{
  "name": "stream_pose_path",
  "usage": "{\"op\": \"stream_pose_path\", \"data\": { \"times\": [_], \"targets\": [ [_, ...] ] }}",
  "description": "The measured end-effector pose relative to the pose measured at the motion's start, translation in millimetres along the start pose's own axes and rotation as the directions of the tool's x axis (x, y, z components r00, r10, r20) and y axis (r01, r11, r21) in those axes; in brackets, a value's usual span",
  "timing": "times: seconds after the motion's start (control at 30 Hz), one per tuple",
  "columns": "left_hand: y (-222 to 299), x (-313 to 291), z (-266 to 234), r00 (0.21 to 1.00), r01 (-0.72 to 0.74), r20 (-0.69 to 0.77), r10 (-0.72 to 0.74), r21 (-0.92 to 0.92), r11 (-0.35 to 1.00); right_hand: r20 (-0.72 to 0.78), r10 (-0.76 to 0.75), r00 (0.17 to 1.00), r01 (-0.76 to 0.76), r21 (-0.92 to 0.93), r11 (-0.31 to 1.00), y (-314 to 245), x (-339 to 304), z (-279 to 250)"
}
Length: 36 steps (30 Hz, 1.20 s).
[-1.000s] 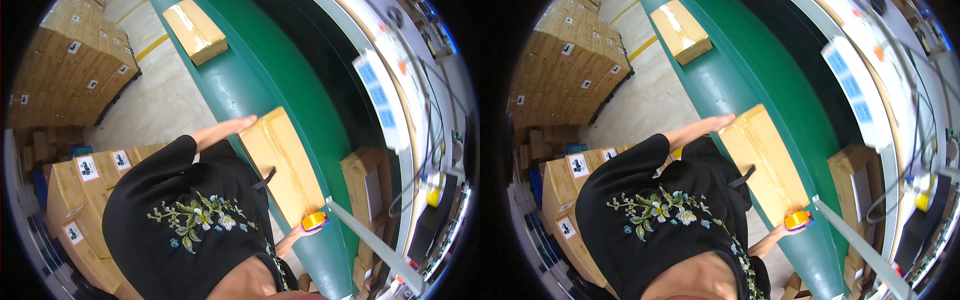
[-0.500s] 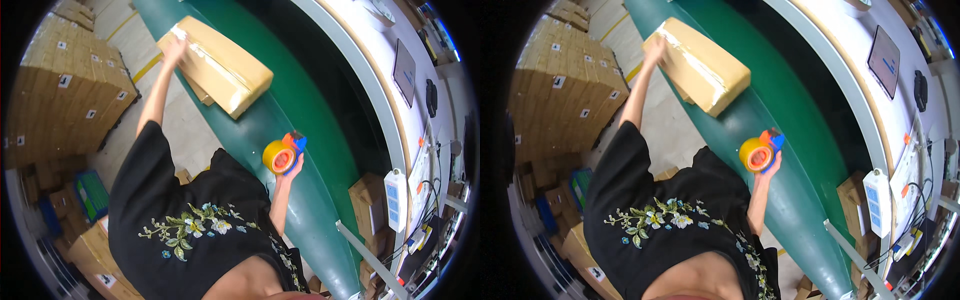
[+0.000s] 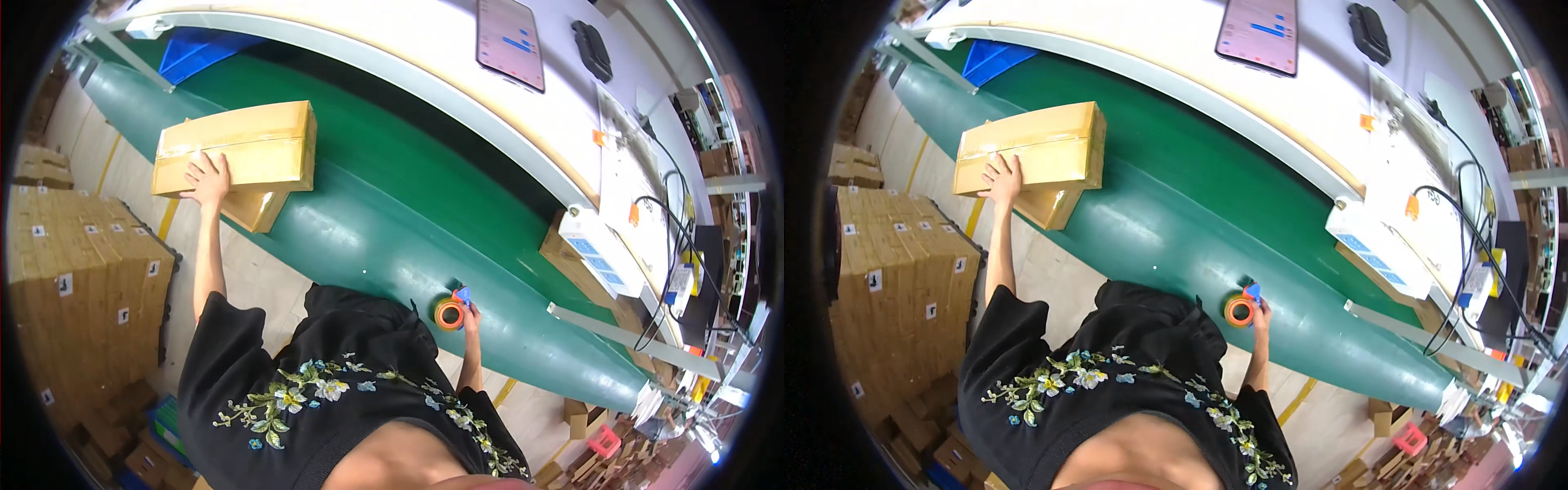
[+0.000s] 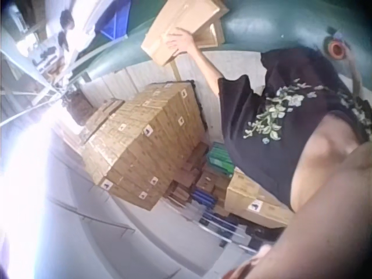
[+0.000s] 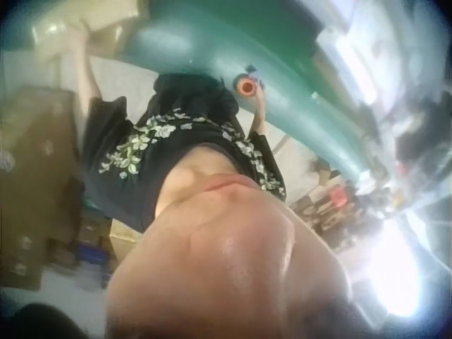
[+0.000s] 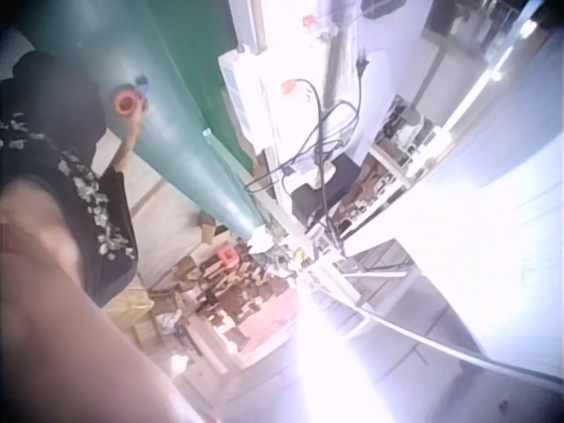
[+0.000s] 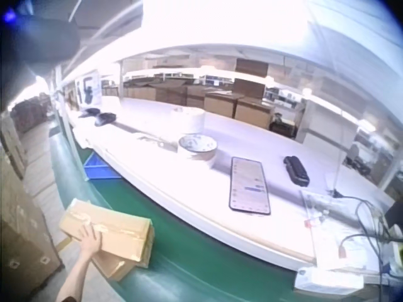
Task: The person picks up boxes from a pallet, places them on a conveyor belt, and applies tape to seal them using a tape dispenser.
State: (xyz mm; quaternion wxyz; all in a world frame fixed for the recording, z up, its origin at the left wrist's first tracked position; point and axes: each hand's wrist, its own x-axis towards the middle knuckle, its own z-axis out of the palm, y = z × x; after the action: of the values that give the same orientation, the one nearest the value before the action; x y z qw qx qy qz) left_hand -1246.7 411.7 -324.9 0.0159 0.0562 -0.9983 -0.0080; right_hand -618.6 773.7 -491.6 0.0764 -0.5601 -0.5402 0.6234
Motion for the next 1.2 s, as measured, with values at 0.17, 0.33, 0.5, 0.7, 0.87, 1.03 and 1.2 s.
{"op": "stream_pose_path", "data": {
  "times": [0.17,0.33,0.5,0.7,0.87,1.03,1.2],
  "targets": [
    [48.6,27.9,-9.6,0.930,-0.369,-0.003,0.369,0.006,0.930,0.204,-0.299,0.932,0.351,-0.711,0.609,-134.9,-39.1,3.9],
    [136.2,27.7,-32.6,0.780,-0.613,-0.087,0.619,-0.305,0.729,0.751,-0.543,0.376,0.893,-0.137,0.428,-435.2,-190.5,66.0],
    [190.8,-2.8,-32.6,0.743,-0.668,0.024,0.669,0.079,0.740,0.490,-0.862,0.129,0.972,-0.236,0.012,-546.2,-181.3,95.9],
    [151.7,-21.7,-18.8,0.561,-0.825,-0.168,0.811,-0.197,0.530,0.311,-0.896,0.318,0.911,-0.362,0.197,-571.9,-144.1,121.9],
    [136.5,-32.4,-27.9,0.535,-0.831,-0.176,0.826,-0.283,0.478,0.291,-0.900,0.325,0.885,-0.428,0.182,-571.2,-144.8,122.5],
    [138.4,-37.0,-29.5,0.511,-0.855,-0.241,0.825,-0.243,0.458,0.247,-0.914,0.321,0.884,-0.425,0.196,-565.3,-142.9,129.2],
    [142.0,-31.1,-19.3,0.591,-0.794,-0.222,0.775,-0.329,0.511,0.223,-0.903,0.367,0.865,-0.438,0.243,-561.6,-140.8,132.0]
  ]
}}
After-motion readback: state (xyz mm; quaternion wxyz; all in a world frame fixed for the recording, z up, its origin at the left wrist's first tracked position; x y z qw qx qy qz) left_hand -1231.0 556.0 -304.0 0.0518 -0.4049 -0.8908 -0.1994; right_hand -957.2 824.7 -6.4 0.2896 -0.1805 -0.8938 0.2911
